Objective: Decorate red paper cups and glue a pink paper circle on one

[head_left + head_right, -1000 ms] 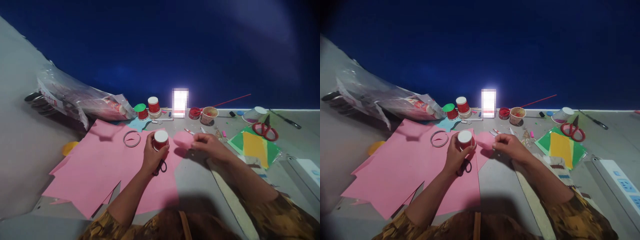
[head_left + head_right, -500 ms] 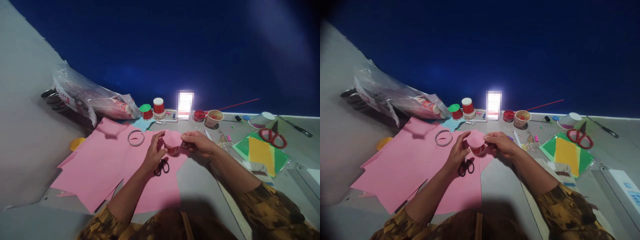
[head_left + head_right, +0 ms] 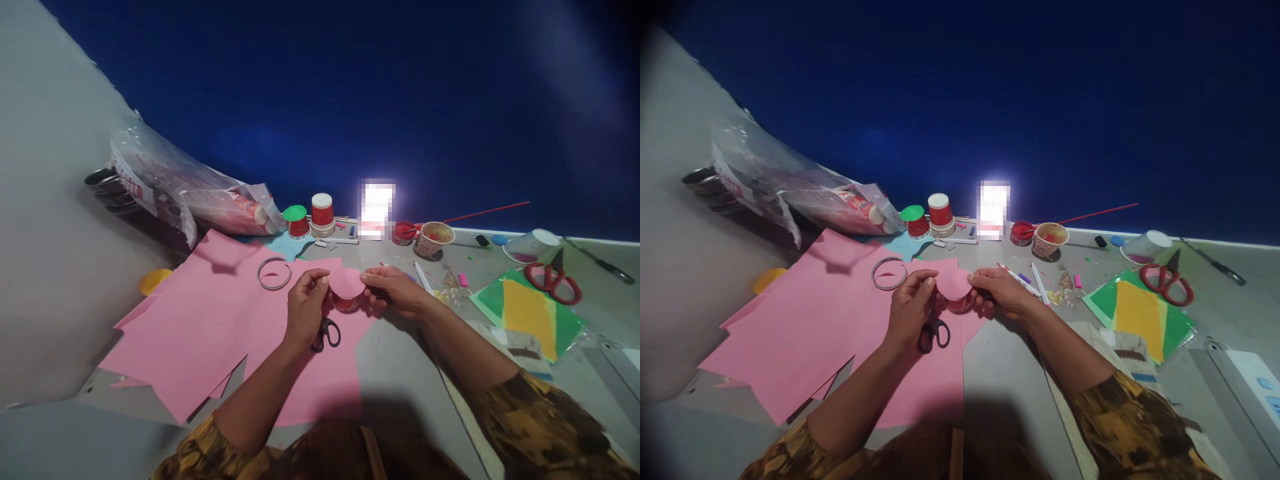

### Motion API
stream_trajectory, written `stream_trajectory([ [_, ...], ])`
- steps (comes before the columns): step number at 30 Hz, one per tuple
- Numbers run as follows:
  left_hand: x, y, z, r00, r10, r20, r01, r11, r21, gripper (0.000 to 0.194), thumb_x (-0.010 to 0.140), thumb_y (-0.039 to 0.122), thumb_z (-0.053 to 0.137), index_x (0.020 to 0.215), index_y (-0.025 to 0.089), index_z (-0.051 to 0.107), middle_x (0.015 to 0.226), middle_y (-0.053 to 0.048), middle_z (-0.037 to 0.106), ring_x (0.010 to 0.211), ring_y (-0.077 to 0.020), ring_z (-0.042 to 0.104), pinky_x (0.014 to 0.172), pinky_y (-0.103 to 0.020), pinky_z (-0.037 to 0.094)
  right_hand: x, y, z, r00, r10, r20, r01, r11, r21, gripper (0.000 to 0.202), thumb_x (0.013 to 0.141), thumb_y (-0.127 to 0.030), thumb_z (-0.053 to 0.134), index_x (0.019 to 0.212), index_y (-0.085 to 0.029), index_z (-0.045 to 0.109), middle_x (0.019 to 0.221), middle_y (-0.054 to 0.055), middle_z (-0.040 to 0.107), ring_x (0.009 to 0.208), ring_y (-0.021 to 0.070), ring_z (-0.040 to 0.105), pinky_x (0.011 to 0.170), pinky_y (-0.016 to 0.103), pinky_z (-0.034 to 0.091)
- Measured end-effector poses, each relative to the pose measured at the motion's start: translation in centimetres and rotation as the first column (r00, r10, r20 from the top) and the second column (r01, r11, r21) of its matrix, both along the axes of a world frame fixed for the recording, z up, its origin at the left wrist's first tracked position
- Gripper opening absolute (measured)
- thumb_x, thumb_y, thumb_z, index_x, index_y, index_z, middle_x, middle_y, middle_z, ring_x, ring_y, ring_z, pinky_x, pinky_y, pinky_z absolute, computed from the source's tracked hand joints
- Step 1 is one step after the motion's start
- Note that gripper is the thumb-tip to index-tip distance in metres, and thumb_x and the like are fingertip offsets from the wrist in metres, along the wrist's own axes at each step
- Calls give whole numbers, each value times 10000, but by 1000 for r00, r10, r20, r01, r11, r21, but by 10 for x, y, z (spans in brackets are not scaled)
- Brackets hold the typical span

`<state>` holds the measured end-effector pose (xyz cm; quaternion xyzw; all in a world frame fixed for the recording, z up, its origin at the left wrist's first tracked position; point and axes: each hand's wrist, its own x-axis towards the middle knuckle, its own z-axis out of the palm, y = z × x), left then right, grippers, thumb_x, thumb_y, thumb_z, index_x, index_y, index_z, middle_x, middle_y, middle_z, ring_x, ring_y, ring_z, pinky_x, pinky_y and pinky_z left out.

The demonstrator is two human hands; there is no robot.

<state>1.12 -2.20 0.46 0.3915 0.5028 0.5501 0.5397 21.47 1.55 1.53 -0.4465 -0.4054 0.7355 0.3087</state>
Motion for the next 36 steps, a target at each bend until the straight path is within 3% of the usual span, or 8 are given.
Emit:
stream_trajectory([
  [5, 2, 1, 1, 1000, 17, -4, -17, 1000, -5, 318, 791, 401, 807, 1006, 201, 686, 708, 50, 612, 557, -99, 561, 558, -230, 460, 0, -3, -1, 999, 29, 15, -29, 1000, -1, 490, 691, -582, 888, 733, -179, 613, 638, 54, 739, 425, 139, 632, 377, 233, 517],
  [14, 3, -2, 7, 1000, -6, 17, 6, 999, -37, 328, 748, 347, 837, 995, 183, 697, 734, 54, 596, 588, -89, 552, 555, -208, 449, -3, -4, -6, 999, 0, 45, -1, 1000, 18, 462, 712, -539, 882, 736, -191, 579, 630, 21, 726, 442, 137, 659, 455, 263, 599],
  [18, 3, -1, 6, 997, 8, 76, -2, 997, -74, 337, 753, 355, 839, 1007, 182, 699, 707, 60, 576, 577, -85, 539, 541, -200, 438, -6, -4, -5, 998, -3, 63, 1, 999, 32, 480, 714, -575, 867, 736, -191, 581, 647, 42, 746, 444, 130, 646, 423, 236, 554],
  [23, 0, 2, 1, 988, -10, 156, 27, 994, -106, 385, 799, 414, 825, 1086, 211, 665, 660, 87, 509, 510, -78, 475, 488, -202, 382, -10, -4, 1, 992, -61, 110, 50, 994, 102, 501, 702, -591, 870, 704, -194, 564, 579, -16, 679, 436, 91, 591, 378, 168, 452],
  [27, -4, 5, -1, 1000, 8, 2, -8, 998, -59, 361, 850, 440, 780, 1112, 213, 682, 759, 46, 569, 582, -93, 512, 547, -225, 442, -11, -4, 3, 988, -24, 151, 10, 996, 92, 509, 720, -621, 835, 706, -200, 549, 588, -10, 681, 447, 99, 595, 390, 180, 450],
  [29, -6, 5, -1, 983, 49, -178, -37, 997, 73, 344, 865, 416, 760, 1146, 225, 707, 958, -14, 659, 742, -128, 609, 661, -255, 510, -11, -4, 3, 988, -9, 152, -4, 996, 89, 506, 728, -622, 827, 712, -201, 546, 597, -9, 684, 455, 98, 598, 402, 181, 452],
  [32, -7, 5, -1, 930, 48, -364, 37, 974, 223, 330, 902, 390, 710, 1196, 241, 733, 1257, -74, 681, 1046, -199, 660, 888, -316, 540, -11, -4, 2, 990, -2, 144, -10, 997, 80, 501, 720, -619, 833, 733, -196, 566, 615, -10, 687, 465, 93, 596, 414, 182, 456],
  [36, -6, 6, -2, 928, -32, -371, 95, 984, 152, 346, 933, 422, 673, 1215, 230, 735, 1244, -79, 725, 1073, -217, 677, 939, -345, 534, -9, -3, 0, 991, 5, 131, -15, 997, 75, 484, 716, -606, 833, 757, -193, 582, 638, -5, 695, 475, 90, 585, 432, 189, 465],
])
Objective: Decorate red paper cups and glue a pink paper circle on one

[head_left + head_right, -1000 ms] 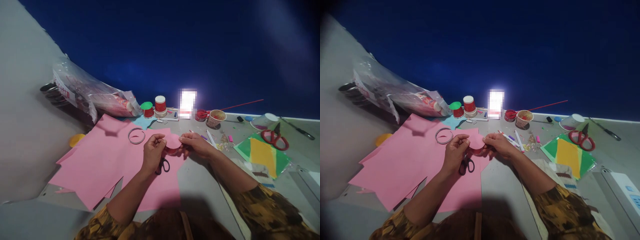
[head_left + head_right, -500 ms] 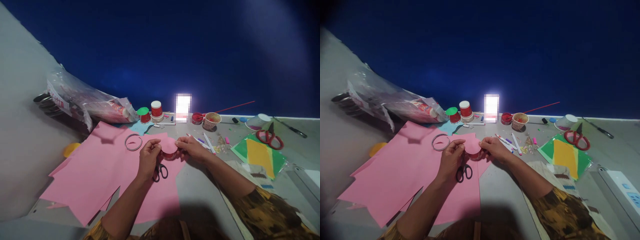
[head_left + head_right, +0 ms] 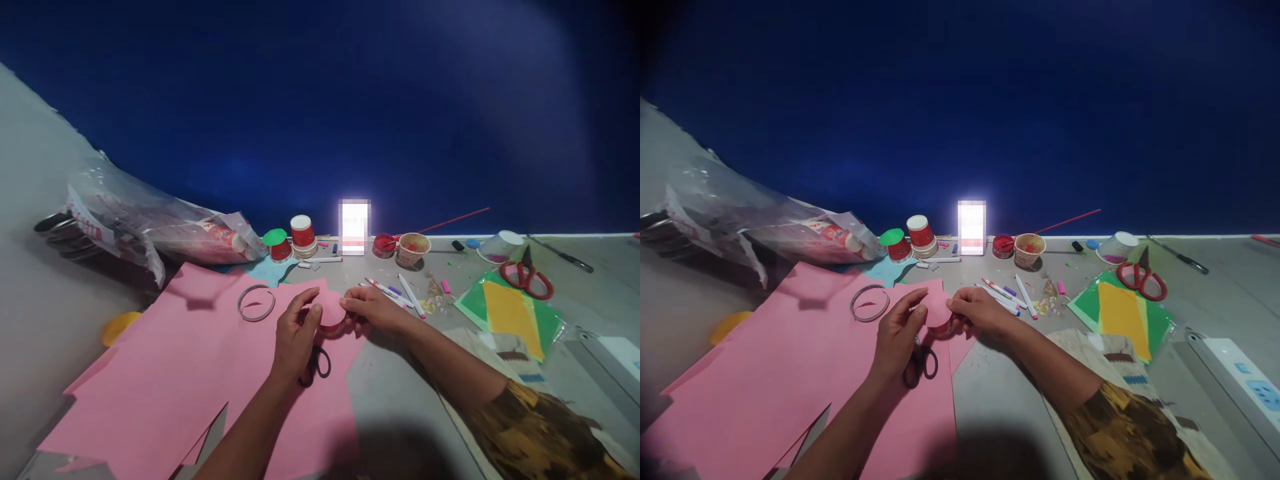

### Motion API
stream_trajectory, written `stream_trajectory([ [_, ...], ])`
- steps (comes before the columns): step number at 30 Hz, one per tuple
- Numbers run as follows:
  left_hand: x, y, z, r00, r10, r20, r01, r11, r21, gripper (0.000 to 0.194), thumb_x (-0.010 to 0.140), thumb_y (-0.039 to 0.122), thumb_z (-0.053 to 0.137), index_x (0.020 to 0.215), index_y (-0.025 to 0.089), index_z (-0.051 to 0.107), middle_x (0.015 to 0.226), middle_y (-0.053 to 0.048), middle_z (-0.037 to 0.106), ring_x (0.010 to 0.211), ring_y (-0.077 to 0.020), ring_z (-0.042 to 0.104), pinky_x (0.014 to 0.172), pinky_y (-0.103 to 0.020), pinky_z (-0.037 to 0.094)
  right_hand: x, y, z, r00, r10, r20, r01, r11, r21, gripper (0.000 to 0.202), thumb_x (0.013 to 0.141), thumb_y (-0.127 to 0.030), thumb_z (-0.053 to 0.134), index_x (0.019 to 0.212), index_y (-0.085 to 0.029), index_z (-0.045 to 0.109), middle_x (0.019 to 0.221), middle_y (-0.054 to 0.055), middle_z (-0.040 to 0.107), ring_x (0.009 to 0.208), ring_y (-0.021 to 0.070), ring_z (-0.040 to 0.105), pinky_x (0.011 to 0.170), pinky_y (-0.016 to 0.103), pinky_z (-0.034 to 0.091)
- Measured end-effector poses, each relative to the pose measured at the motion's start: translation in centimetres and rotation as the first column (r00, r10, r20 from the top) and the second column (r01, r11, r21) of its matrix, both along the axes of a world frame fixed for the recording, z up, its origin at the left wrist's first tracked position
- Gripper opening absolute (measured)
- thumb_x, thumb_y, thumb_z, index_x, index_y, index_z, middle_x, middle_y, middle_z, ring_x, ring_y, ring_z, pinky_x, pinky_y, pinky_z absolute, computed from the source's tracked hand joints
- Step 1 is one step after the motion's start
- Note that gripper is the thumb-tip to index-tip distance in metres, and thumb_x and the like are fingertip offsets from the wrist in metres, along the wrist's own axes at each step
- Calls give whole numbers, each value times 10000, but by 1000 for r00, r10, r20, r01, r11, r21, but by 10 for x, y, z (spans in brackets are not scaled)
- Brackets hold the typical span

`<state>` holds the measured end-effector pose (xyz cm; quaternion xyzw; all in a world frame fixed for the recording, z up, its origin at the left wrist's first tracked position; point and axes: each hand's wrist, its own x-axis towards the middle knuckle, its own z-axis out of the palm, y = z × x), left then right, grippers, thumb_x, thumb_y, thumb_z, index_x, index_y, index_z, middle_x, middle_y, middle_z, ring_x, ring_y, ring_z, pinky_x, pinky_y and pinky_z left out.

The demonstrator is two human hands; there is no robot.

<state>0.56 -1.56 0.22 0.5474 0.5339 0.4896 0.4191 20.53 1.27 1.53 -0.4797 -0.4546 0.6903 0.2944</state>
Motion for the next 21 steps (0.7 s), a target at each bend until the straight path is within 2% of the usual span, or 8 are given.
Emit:
stream_trajectory([
  [5, 1, 2, 0, 1000, -2, -20, 2, 1000, -18, 331, 912, 413, 676, 1161, 208, 747, 1136, -71, 753, 926, -198, 692, 848, -333, 554, -1, 0, -4, 999, -28, 19, 27, 998, 49, 444, 734, -574, 805, 783, -213, 551, 610, -24, 649, 478, 112, 576, 425, 206, 435],
  [7, 2, 1, 2, 1000, -5, -18, 5, 1000, -11, 321, 911, 405, 672, 1152, 207, 749, 1143, -72, 752, 926, -195, 694, 836, -325, 556, -2, -2, -5, 994, -107, 29, 100, 981, 167, 365, 755, -497, 792, 871, -207, 603, 653, -31, 632, 525, 123, 581, 466, 228, 461],
  [9, 2, 1, 2, 1000, -6, -12, 6, 1000, -8, 312, 914, 398, 665, 1147, 208, 751, 1147, -74, 751, 953, -200, 694, 832, -319, 557, -2, -4, -5, 978, -193, 79, 156, 930, 332, 314, 791, -411, 763, 1005, -203, 667, 787, -4, 659, 619, 134, 601, 534, 254, 497],
  [12, 3, 0, 2, 1000, 1, -5, -1, 1000, -3, 311, 910, 389, 669, 1151, 209, 752, 1142, -77, 752, 975, -204, 687, 841, -319, 557, -1, -10, -6, 945, -271, 181, 112, 793, 599, 308, 881, -351, 687, 1162, -229, 723, 1100, 77, 677, 827, 179, 653, 655, 313, 553],
  [15, 4, -1, 0, 1000, 17, 14, -17, 1000, -9, 354, 906, 390, 682, 1203, 207, 736, 1177, -85, 747, 921, -193, 684, 835, -329, 566, 0, -17, -9, 921, -302, 245, -11, 608, 793, 337, 930, -333, 666, 1255, -260, 718, 1239, 108, 639, 1019, 239, 655, 765, 378, 588],
  [18, 2, -3, -2, 999, 26, 23, -26, 1000, 6, 373, 914, 379, 682, 1244, 208, 716, 1235, -92, 730, 924, -189, 683, 859, -340, 571, 0, -21, -15, 875, -353, 331, -162, 429, 888, 411, 906, -324, 736, 1308, -261, 685, 1265, 123, 639, 1139, 292, 629, 914, 471, 584],
  [19, 1, -4, -2, 999, 23, 24, -23, 1000, 15, 367, 924, 372, 674, 1250, 210, 711, 1243, -93, 725, 945, -191, 685, 881, -346, 569, 0, -21, -17, 857, -374, 355, -201, 392, 898, 436, 896, -330, 757, 1318, -254, 675, 1279, 131, 637, 1157, 305, 624, 952, 498, 574],
  [21, -4, -6, -2, 1000, -7, 28, 6, 999, 38, 360, 941, 347, 661, 1277, 221, 694, 1259, -92, 708, 1009, -201, 686, 922, -358, 564, 1, -21, -20, 831, -399, 387, -245, 362, 899, 471, 892, -345, 773, 1337, -242, 657, 1292, 147, 636, 1167, 321, 619, 976, 526, 568],
])
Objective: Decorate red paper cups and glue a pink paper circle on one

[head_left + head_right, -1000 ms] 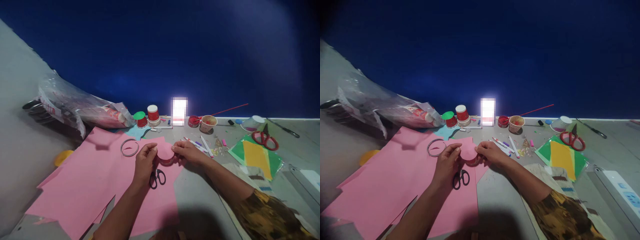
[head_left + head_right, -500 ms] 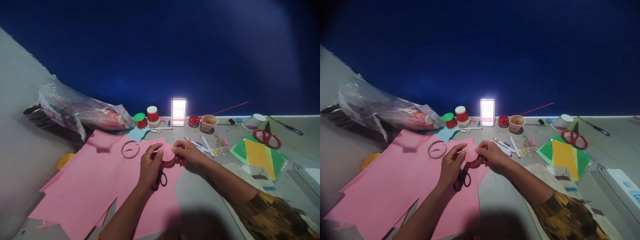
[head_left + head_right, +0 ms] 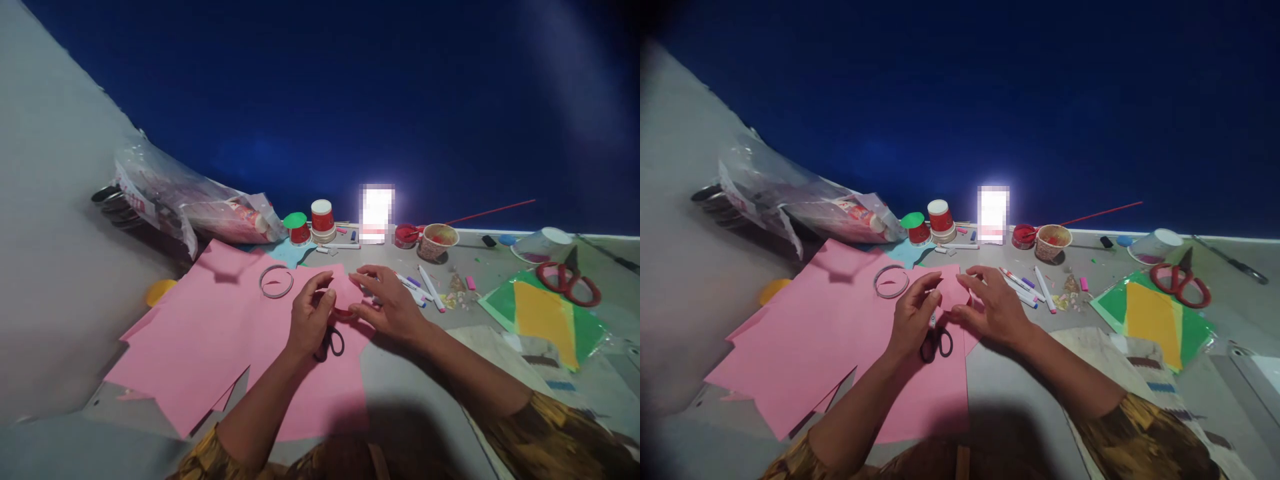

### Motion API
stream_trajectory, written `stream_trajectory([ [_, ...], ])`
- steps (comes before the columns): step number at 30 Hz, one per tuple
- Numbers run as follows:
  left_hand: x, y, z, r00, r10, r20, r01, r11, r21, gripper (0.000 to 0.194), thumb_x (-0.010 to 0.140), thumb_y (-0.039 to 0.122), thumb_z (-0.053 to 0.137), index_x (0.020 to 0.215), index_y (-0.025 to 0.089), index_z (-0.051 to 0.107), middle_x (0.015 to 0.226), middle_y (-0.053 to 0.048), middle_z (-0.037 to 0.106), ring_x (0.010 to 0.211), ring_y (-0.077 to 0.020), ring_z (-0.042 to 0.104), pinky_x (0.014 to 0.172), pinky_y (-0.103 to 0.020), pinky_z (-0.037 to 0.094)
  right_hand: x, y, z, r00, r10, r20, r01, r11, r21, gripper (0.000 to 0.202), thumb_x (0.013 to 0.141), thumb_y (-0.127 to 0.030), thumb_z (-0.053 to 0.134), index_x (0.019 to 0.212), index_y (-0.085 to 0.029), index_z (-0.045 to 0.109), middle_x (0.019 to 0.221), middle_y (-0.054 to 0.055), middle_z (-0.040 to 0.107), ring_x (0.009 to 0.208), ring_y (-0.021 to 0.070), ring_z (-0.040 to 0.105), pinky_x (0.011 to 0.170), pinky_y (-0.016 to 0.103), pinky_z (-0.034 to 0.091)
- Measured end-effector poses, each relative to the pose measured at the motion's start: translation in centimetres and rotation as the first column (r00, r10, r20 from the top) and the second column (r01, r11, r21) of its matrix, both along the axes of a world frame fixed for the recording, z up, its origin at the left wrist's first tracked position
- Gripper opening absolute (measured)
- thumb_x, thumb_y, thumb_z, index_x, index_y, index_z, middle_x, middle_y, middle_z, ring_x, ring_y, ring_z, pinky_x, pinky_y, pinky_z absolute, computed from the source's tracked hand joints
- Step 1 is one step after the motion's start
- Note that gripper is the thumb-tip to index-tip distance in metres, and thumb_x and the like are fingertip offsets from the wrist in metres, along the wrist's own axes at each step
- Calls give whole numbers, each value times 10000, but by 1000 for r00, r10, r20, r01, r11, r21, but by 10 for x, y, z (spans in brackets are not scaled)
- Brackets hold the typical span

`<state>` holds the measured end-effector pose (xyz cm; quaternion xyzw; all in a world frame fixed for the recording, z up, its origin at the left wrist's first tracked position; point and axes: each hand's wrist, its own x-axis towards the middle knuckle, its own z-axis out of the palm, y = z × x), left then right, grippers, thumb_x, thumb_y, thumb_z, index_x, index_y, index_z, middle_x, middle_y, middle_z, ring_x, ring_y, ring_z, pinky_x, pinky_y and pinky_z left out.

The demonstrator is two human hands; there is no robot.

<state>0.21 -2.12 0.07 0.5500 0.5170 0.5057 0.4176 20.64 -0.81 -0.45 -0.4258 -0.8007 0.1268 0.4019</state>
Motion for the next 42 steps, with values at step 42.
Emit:
stream_trajectory([
  [42, -14, 10, -2, 928, -77, -365, 242, 869, 431, 308, 877, 133, 725, 1159, 256, 734, 1165, -78, 657, 1029, -202, 676, 800, -324, 627, 3, 6, 0, 994, 109, 5, -107, 984, -143, 428, 959, -314, 690, 1368, -211, 622, 1257, 145, 699, 1128, 292, 651, 988, 495, 555],
])
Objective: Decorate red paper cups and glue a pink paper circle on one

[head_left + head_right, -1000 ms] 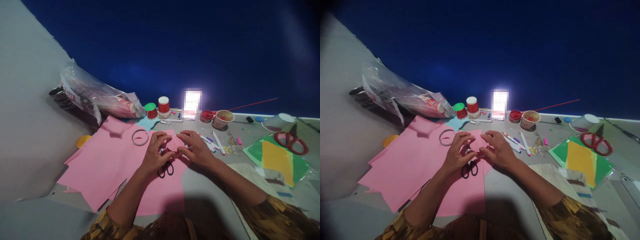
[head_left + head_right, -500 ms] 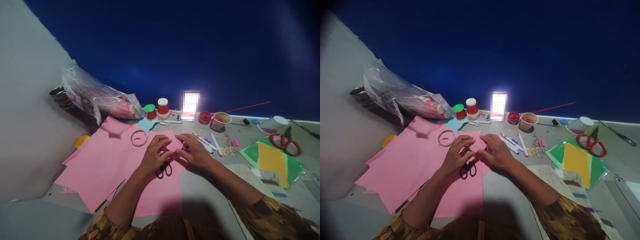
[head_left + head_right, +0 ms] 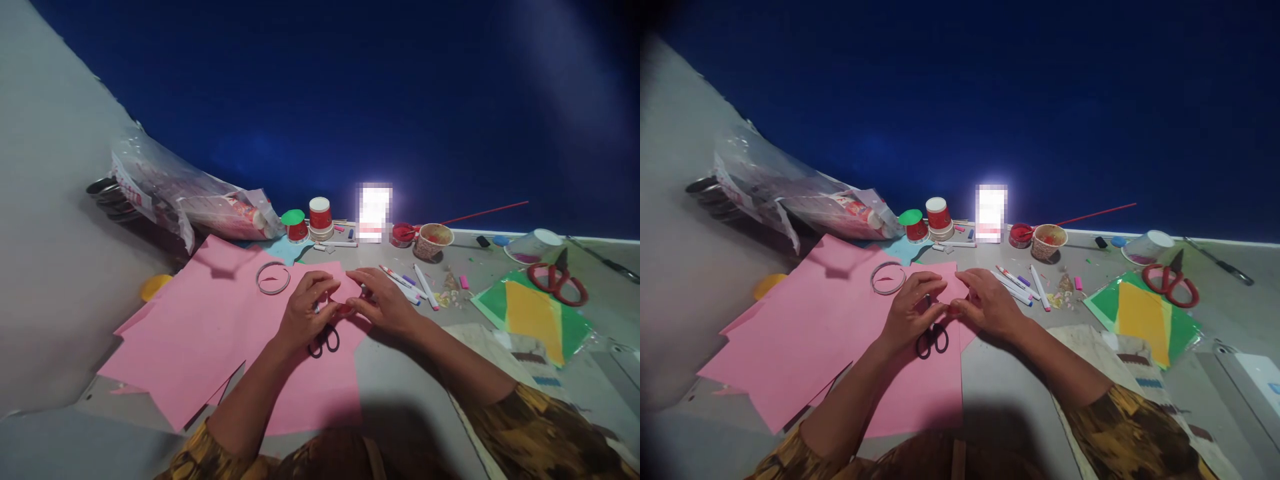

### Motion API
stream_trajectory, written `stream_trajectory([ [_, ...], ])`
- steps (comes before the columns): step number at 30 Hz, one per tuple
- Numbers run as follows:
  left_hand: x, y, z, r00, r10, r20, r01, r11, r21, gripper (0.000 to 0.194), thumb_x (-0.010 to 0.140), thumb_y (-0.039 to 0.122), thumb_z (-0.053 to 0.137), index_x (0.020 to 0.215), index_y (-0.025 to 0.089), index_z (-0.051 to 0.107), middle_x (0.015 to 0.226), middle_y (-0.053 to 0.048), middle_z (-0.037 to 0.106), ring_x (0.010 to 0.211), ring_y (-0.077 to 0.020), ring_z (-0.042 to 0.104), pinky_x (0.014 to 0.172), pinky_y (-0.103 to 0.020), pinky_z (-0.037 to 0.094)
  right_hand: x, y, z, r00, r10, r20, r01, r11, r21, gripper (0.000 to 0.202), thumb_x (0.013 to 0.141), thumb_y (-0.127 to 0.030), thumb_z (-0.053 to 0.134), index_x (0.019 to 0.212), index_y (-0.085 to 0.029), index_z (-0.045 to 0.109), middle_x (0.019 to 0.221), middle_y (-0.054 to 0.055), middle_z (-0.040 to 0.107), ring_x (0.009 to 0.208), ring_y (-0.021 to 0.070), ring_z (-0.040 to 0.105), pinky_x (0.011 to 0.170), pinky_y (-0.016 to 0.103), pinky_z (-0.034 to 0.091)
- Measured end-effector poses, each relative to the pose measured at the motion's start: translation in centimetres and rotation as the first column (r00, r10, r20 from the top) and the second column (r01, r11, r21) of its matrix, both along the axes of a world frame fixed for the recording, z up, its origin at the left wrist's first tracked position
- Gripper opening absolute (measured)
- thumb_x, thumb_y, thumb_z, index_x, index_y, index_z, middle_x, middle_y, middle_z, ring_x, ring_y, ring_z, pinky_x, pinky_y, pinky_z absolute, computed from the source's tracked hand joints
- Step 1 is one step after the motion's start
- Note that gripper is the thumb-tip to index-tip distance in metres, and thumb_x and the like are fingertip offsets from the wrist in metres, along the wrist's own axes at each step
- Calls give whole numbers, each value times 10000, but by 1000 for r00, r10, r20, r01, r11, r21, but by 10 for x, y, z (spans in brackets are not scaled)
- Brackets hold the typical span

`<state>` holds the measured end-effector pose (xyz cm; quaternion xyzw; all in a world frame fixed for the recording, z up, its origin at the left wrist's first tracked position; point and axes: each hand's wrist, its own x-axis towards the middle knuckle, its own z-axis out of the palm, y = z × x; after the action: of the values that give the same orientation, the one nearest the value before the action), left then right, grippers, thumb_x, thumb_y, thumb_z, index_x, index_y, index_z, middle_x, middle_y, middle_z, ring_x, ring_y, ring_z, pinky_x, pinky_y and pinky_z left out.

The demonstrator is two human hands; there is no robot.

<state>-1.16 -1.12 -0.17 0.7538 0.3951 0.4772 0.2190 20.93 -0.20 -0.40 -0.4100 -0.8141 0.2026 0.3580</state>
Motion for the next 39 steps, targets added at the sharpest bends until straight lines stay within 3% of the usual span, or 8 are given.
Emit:
stream_trajectory([
  [6, 0, 0, 1, 1000, 3, -19, -3, 1000, 26, 284, 880, 132, 718, 1139, 247, 726, 1125, -74, 666, 1014, -198, 677, 778, -317, 623, 0, 1, -3, 1000, 0, -7, 0, 1000, 4, 443, 947, -315, 699, 1377, -235, 625, 1255, 141, 707, 1137, 304, 658, 989, 518, 554],
  [13, -5, -1, 10, 997, -78, 26, 80, 994, -74, 280, 864, 149, 718, 1131, 233, 733, 1119, -75, 657, 978, -187, 657, 825, -330, 595, -1, 0, -4, 1000, -11, -10, 11, 1000, 13, 428, 950, -330, 697, 1357, -212, 637, 1270, 155, 708, 1153, 312, 657, 1012, 529, 546],
  [18, 2, -3, 7, 973, 57, 224, 6, 963, -271, 117, 901, 188, 695, 972, 232, 778, 1069, -59, 660, 963, -181, 658, 802, -307, 584, -2, 0, -3, 1000, -9, -7, 9, 1000, 7, 429, 945, -318, 702, 1359, -217, 642, 1222, 146, 719, 1113, 307, 661, 977, 516, 555],
  [22, 7, -4, 4, 936, 130, 328, 11, 918, -396, 177, 860, 210, 745, 1029, 237, 791, 1172, -55, 636, 958, -166, 663, 818, -298, 589, -3, -1, -1, 1000, -11, -13, 11, 1000, -1, 428, 940, -307, 708, 1357, -227, 647, 1200, 135, 724, 1083, 296, 667, 947, 490, 565],
  [28, 5, -4, 3, 948, 113, 299, 28, 902, -430, 297, 862, 247, 760, 1157, 265, 794, 1318, -77, 609, 963, -165, 654, 842, -312, 579, -4, -2, -3, 999, -19, -38, 19, 1000, -12, 409, 946, -311, 713, 1342, -231, 652, 1160, 124, 728, 1012, 280, 670, 904, 470, 575],
  [36, 4, -2, 2, 973, 76, 220, 22, 910, -413, 371, 876, 216, 748, 1235, 308, 776, 1431, -76, 592, 1243, -236, 604, 940, -340, 544, -8, -3, -2, 997, -43, -61, 42, 999, -7, 377, 938, -296, 709, 1308, -233, 670, 1153, 125, 736, 1030, 288, 671, 922, 484, 567],
  [39, 4, -2, 3, 977, 65, 203, 27, 908, -418, 371, 884, 217, 742, 1241, 313, 775, 1438, -75, 594, 1256, -240, 599, 941, -341, 544, -8, -4, 1, 996, -38, -78, 34, 998, -44, 376, 916, -287, 721, 1283, -212, 685, 1145, 130, 736, 1017, 285, 671, 919, 483, 570],
])
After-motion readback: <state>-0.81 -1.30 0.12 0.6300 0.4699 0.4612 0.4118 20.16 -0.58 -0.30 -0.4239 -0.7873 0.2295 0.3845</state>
